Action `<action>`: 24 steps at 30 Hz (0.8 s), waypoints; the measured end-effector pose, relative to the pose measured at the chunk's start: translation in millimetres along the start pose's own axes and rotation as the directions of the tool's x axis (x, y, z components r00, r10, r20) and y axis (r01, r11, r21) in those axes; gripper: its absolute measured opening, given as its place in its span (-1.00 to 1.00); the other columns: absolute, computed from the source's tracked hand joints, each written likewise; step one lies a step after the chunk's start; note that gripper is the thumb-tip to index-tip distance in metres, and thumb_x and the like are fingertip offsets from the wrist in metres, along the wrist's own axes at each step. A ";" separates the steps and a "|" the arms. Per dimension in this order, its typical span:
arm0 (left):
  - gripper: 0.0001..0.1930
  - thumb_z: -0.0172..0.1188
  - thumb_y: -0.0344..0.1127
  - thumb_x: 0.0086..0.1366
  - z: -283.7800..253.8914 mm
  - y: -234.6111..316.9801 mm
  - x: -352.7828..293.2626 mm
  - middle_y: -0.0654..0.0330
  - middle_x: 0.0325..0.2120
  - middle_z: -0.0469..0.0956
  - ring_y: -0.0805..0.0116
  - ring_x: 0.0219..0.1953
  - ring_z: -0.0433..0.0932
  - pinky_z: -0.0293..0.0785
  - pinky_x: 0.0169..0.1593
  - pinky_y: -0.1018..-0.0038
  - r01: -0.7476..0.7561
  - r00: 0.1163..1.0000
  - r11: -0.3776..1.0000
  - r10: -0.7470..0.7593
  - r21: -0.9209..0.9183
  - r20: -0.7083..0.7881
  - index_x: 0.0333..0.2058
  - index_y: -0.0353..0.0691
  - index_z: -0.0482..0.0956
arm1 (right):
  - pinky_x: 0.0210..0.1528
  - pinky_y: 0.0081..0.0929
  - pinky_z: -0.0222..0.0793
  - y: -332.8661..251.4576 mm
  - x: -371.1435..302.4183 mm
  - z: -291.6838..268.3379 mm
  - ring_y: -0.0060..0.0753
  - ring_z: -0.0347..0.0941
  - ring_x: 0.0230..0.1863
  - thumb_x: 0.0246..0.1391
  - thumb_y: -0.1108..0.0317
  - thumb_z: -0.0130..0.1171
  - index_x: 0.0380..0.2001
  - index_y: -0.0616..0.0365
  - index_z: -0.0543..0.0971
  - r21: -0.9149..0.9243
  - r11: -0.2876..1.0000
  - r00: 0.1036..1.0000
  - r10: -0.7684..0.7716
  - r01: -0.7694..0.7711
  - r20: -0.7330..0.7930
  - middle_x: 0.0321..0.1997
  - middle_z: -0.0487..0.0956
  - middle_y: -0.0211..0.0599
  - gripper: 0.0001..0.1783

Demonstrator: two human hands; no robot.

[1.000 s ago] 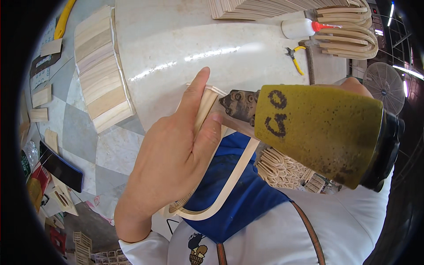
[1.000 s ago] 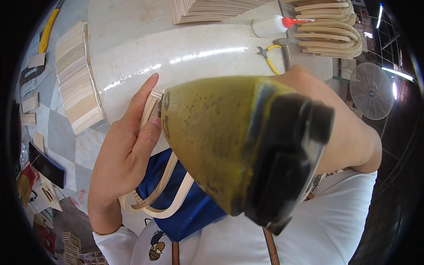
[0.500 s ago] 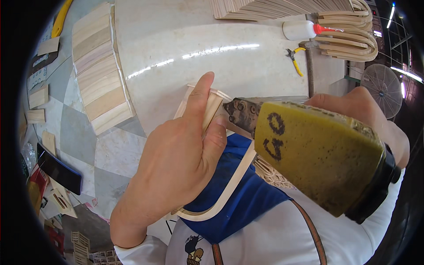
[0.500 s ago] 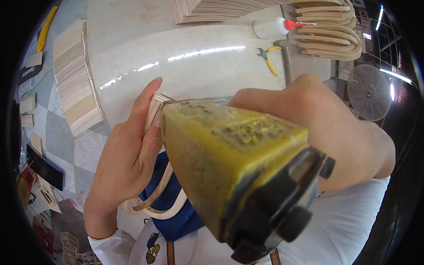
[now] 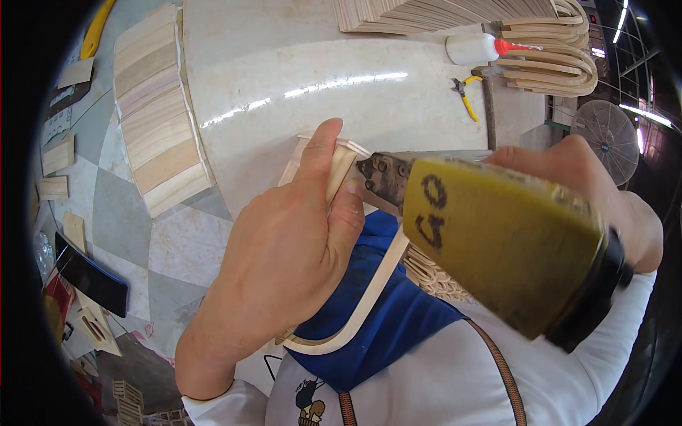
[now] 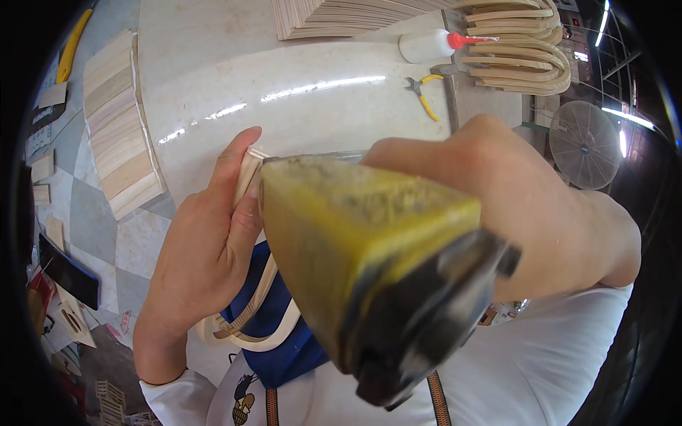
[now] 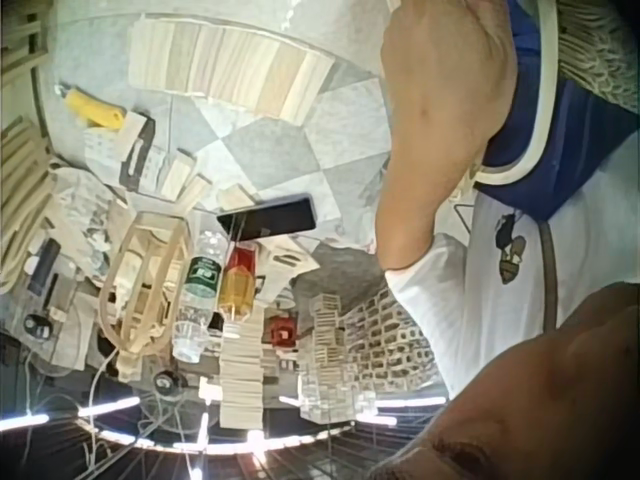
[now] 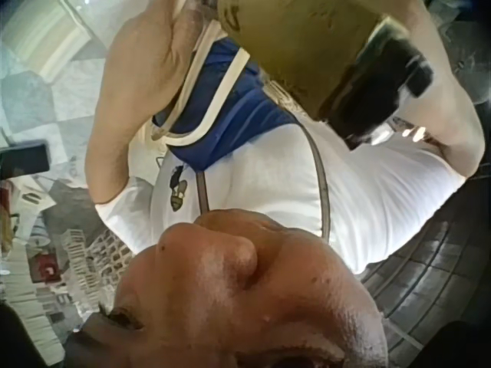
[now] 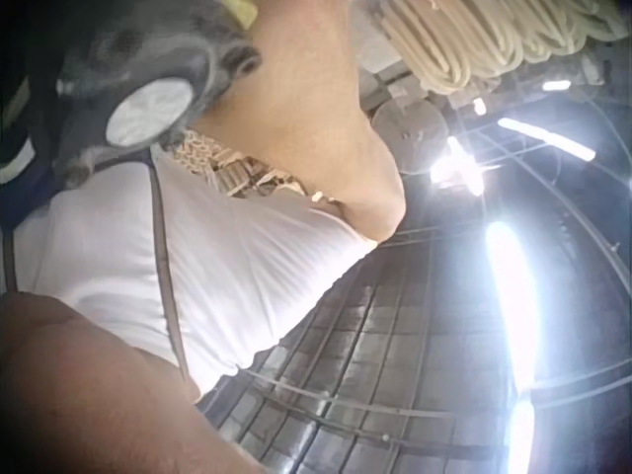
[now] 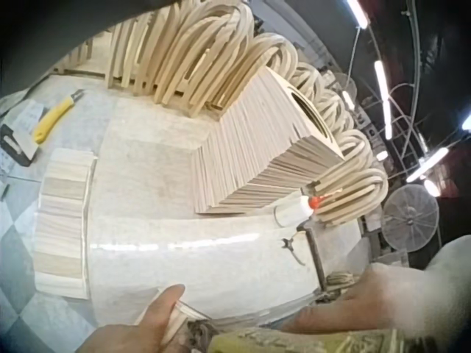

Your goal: Assembling wooden lantern frames using glue, a pneumatic stapler, and a hammer.

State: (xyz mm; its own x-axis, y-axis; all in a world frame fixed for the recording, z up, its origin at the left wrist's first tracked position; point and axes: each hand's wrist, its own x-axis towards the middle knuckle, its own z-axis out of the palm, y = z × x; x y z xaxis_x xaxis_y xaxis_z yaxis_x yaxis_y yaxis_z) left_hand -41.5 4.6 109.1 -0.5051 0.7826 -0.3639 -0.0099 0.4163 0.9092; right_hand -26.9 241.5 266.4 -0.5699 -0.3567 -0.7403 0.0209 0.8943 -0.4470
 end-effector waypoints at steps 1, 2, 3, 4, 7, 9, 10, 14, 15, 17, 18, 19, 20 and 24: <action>-0.48 -0.13 -0.30 0.57 0.2 0.1 -0.1 -0.09 -0.42 0.59 -0.03 -0.48 0.50 0.32 -0.32 0.15 -0.010 1.000 1.000 0.010 0.006 -0.004 0.42 -0.31 0.15 | -0.52 -0.67 0.57 2.1 -0.4 -0.3 -0.38 0.67 -0.50 0.13 0.25 0.44 -0.07 0.34 0.58 0.020 1.000 1.000 0.019 -0.019 -0.002 -0.28 0.70 -0.17 -0.57; -0.49 -0.14 -0.30 0.57 0.3 0.5 -0.1 -0.09 -0.40 0.60 -0.04 -0.46 0.51 0.33 -0.31 0.15 -0.021 1.000 1.000 0.021 0.013 -0.007 0.41 -0.31 0.15 | -0.50 -0.67 0.58 2.9 -1.1 0.0 -0.38 0.67 -0.49 0.13 0.25 0.44 -0.06 0.32 0.59 0.040 0.999 0.999 0.038 -0.038 -0.003 -0.26 0.70 -0.17 -0.57; -0.49 -0.14 -0.30 0.57 0.9 -0.9 -0.4 -0.09 -0.40 0.60 -0.04 -0.46 0.51 0.33 -0.31 0.15 -0.020 1.000 1.000 0.020 0.012 -0.008 0.41 -0.31 0.15 | -0.50 -0.67 0.58 3.4 0.3 2.5 -0.38 0.67 -0.49 0.13 0.25 0.44 -0.06 0.32 0.59 0.039 0.999 0.999 0.037 -0.037 -0.002 -0.26 0.70 -0.17 -0.57; -0.49 -0.13 -0.29 0.57 1.7 -2.2 -0.6 -0.09 -0.39 0.60 -0.05 -0.45 0.52 0.34 -0.30 0.15 -0.015 1.000 1.000 0.015 0.018 -0.010 0.41 -0.31 0.15 | -0.50 -0.67 0.51 3.2 1.7 5.4 -0.42 0.63 -0.52 0.06 0.33 0.43 -0.16 0.27 0.57 0.080 0.996 0.998 0.050 -0.047 -0.037 -0.33 0.67 -0.22 -0.66; -0.48 -0.13 -0.28 0.57 3.6 -5.4 -1.0 -0.11 -0.34 0.61 -0.08 -0.40 0.53 0.36 -0.27 0.15 0.001 1.000 0.999 0.000 0.039 -0.015 0.41 -0.30 0.15 | -0.50 -0.66 0.32 3.5 5.2 14.3 -0.53 0.48 -0.59 -0.15 0.55 0.38 -0.47 0.10 0.53 0.206 0.976 0.985 0.097 -0.067 -0.141 -0.53 0.59 -0.39 -0.79; -0.48 -0.13 -0.27 0.57 2.6 -4.2 -0.2 -0.11 -0.34 0.61 -0.08 -0.40 0.53 0.36 -0.26 0.16 -0.003 1.000 0.999 0.004 0.040 -0.005 0.41 -0.30 0.15 | -0.49 -0.66 0.34 6.5 3.1 15.5 -0.52 0.49 -0.58 -0.16 0.55 0.39 -0.46 0.11 0.54 0.225 0.974 0.985 0.057 -0.019 -0.162 -0.53 0.59 -0.38 -0.79; -0.49 -0.14 -0.26 0.57 2.0 -3.9 -0.1 -0.10 -0.34 0.61 -0.08 -0.39 0.54 0.36 -0.26 0.16 -0.001 1.000 0.999 0.001 0.043 0.002 0.41 -0.29 0.15 | -0.48 -0.66 0.35 9.3 2.5 15.7 -0.51 0.50 -0.57 -0.17 0.54 0.40 -0.46 0.12 0.54 0.246 0.969 0.983 0.011 0.034 -0.181 -0.52 0.59 -0.38 -0.79; -0.49 -0.15 -0.23 0.58 -0.1 -1.7 0.5 -0.10 -0.33 0.62 -0.08 -0.38 0.54 0.37 -0.24 0.17 0.010 1.000 0.998 -0.012 0.061 0.024 0.41 -0.28 0.16 | -0.45 -0.65 0.40 14.4 0.6 17.2 -0.48 0.52 -0.54 -0.18 0.52 0.42 -0.46 0.13 0.56 0.290 0.947 0.972 -0.069 0.135 -0.226 -0.51 0.60 -0.38 -0.78; -0.48 -0.16 -0.22 0.59 -0.7 -0.7 0.9 -0.10 -0.32 0.62 -0.08 -0.38 0.54 0.38 -0.23 0.17 0.016 0.999 0.997 -0.018 0.075 0.029 0.41 -0.28 0.15 | -0.44 -0.65 0.41 14.7 -0.1 17.7 -0.48 0.53 -0.53 -0.18 0.51 0.43 -0.46 0.13 0.56 0.297 0.946 0.971 -0.060 0.129 -0.230 -0.51 0.60 -0.38 -0.78; -0.48 -0.17 -0.19 0.60 -1.2 0.8 1.9 -0.10 -0.32 0.62 -0.08 -0.37 0.55 0.38 -0.22 0.17 0.025 0.999 0.994 -0.029 0.102 0.040 0.41 -0.28 0.15 | -0.42 -0.66 0.44 14.2 -2.2 18.4 -0.47 0.54 -0.52 -0.19 0.49 0.44 -0.46 0.13 0.56 0.311 0.943 0.970 -0.040 0.115 -0.238 -0.50 0.60 -0.39 -0.78; -0.48 -0.17 -0.19 0.60 -1.1 0.5 1.1 -0.10 -0.32 0.62 -0.08 -0.37 0.55 0.38 -0.22 0.17 0.028 0.999 0.994 -0.032 0.101 0.037 0.41 -0.28 0.15 | -0.42 -0.66 0.44 14.0 -2.2 18.4 -0.47 0.54 -0.52 -0.19 0.49 0.44 -0.46 0.13 0.56 0.310 0.943 0.971 -0.044 0.118 -0.236 -0.50 0.60 -0.39 -0.78; -0.48 -0.17 -0.18 0.60 -0.7 0.5 0.7 -0.10 -0.32 0.62 -0.08 -0.37 0.55 0.39 -0.21 0.17 0.027 0.999 0.993 -0.031 0.112 0.033 0.41 -0.28 0.15 | -0.41 -0.66 0.45 14.2 -3.1 18.2 -0.47 0.55 -0.51 -0.19 0.49 0.44 -0.45 0.12 0.57 0.186 0.973 0.961 -0.082 0.135 -0.265 -0.50 0.60 -0.39 -0.77; -0.48 -0.17 -0.17 0.60 -0.2 0.5 0.5 -0.11 -0.31 0.62 -0.09 -0.36 0.55 0.39 -0.21 0.17 0.026 0.999 0.992 -0.030 0.122 0.030 0.41 -0.28 0.15 | -0.41 -0.66 0.46 14.5 -4.3 17.9 -0.47 0.55 -0.50 -0.19 0.48 0.44 -0.45 0.12 0.57 0.059 0.988 0.949 -0.123 0.146 -0.290 -0.50 0.60 -0.39 -0.77; -0.47 -0.17 -0.13 0.61 -0.1 -0.3 0.4 -0.12 -0.30 0.63 -0.10 -0.34 0.56 0.40 -0.19 0.16 0.019 0.999 0.991 -0.023 0.134 0.029 0.41 -0.29 0.16 | -0.41 -0.66 0.46 15.7 -5.5 19.9 -0.48 0.55 -0.50 -0.19 0.48 0.44 -0.44 0.11 0.56 -0.152 0.977 0.930 -0.188 0.146 -0.316 -0.51 0.59 -0.40 -0.77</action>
State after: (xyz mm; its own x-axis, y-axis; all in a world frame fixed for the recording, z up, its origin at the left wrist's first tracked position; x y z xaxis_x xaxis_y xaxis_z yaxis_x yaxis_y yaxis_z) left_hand -41.8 4.7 108.7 -0.4791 0.7859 -0.3909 0.0960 0.4896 0.8667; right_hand -7.1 252.1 253.5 -0.7932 -0.4149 -0.4458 -0.1880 0.8631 -0.4687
